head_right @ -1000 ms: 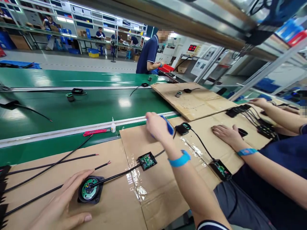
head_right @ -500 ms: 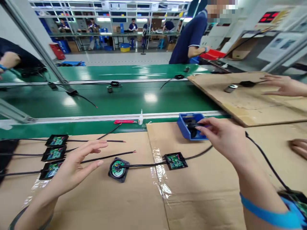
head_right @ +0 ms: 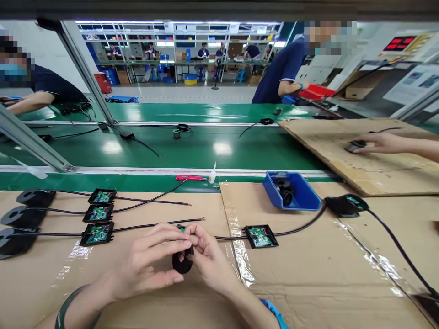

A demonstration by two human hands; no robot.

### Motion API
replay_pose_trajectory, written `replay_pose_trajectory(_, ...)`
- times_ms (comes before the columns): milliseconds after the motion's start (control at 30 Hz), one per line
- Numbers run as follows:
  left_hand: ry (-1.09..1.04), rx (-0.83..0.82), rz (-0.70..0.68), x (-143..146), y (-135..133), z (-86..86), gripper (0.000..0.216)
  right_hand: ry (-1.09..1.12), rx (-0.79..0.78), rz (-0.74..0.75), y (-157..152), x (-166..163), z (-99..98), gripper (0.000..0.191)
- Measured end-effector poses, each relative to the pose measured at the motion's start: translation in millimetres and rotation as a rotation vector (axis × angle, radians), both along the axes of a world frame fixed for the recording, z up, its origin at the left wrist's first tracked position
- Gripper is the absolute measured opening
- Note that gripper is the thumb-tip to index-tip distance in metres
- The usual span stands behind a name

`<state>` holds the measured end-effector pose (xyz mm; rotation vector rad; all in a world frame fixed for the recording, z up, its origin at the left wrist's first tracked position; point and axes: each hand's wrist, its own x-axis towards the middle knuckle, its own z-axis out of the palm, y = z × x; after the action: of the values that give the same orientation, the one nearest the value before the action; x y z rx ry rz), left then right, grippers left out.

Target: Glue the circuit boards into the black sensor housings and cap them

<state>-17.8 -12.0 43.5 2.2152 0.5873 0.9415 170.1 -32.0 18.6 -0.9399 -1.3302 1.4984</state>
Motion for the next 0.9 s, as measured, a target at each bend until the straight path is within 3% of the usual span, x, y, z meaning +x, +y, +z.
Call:
replay_pose_trajectory(133,0.153,0.056,0.192,-12.3,10.9,6.1,0.039,-0.582,0.355,-0.225,3.3,28.3,1.1,0.017)
replay_pose_trajectory(233,0.208,0.037,0.237,-15.6,21.8,4.3,0.036,-0.898,0.476,-0.232,2.6,45.5,-3.2,0.016)
replay_pose_trajectory(600,0.268,0.128,0.024,-12.8,33.6,-11.9,0.022,-0.909,0.614,-0.304,-16.0,34.8,-8.3,0.007)
replay_pose_trajectory(667,0.275,0.055,-0.024,-12.8,38.4,-13.2,0.025,-0.919,0.605,-0.288,-19.7,33.3,-11.1,0.006)
replay_pose_trajectory(767,0.226,-0.149,-0.099,-11.1,45.1,-18.4,0.037,-1.005,0.623,-0.305,-23.5,26.2,-19.3,0.030)
replay_pose_trajectory(833,0.169,-0.288,-0.098,-10.2,44.8,-23.4,0.044,-1.081,0.673,-0.362,-23.7,19.8,-24.5,0.040)
replay_pose_trajectory(900,0.110,-0.414,-0.045,-10.8,38.2,-28.2,0.047,-1.113,0.716,-0.398,-22.1,15.0,-27.5,0.039)
